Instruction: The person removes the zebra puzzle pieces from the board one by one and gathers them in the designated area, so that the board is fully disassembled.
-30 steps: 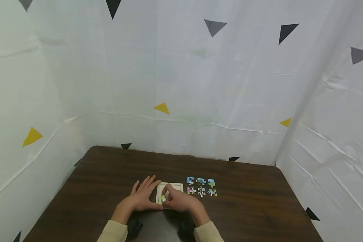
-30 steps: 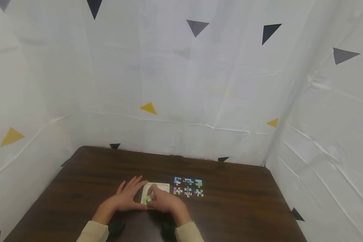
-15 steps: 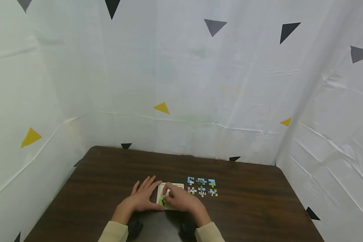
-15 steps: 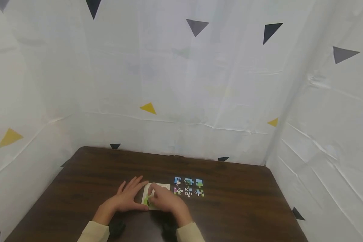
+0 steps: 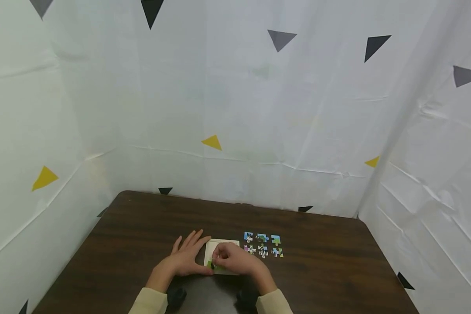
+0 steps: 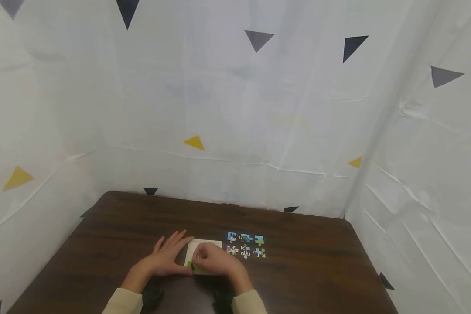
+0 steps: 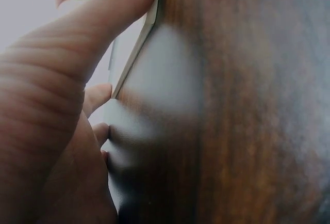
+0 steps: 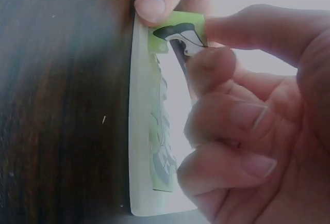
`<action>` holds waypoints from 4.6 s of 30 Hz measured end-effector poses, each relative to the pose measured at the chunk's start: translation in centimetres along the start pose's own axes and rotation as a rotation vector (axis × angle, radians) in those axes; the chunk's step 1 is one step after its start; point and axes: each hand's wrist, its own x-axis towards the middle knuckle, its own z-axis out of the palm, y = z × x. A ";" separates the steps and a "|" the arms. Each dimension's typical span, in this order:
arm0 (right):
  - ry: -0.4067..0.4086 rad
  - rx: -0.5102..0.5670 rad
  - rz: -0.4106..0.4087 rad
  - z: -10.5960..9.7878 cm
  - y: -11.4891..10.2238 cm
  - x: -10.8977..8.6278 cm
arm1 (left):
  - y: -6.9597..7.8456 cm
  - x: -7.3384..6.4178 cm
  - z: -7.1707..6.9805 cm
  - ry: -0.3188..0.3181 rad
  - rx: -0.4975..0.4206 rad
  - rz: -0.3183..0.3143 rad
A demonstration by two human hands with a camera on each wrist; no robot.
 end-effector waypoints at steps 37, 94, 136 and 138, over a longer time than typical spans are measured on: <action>0.167 -0.145 0.116 -6.5 1.8 -6.1 | -1.0 0.2 -0.1 0.083 -0.059 0.039; 0.124 -0.326 0.129 -1.7 -0.6 -2.0 | -0.8 0.9 0.0 0.040 -0.016 -0.014; -0.053 -0.226 0.192 -1.4 -1.6 -2.0 | -0.1 -0.1 -0.8 0.059 -0.033 -0.011; -0.050 -0.228 0.189 -1.4 -1.7 -2.0 | -0.2 -0.3 -0.9 0.064 -0.039 -0.004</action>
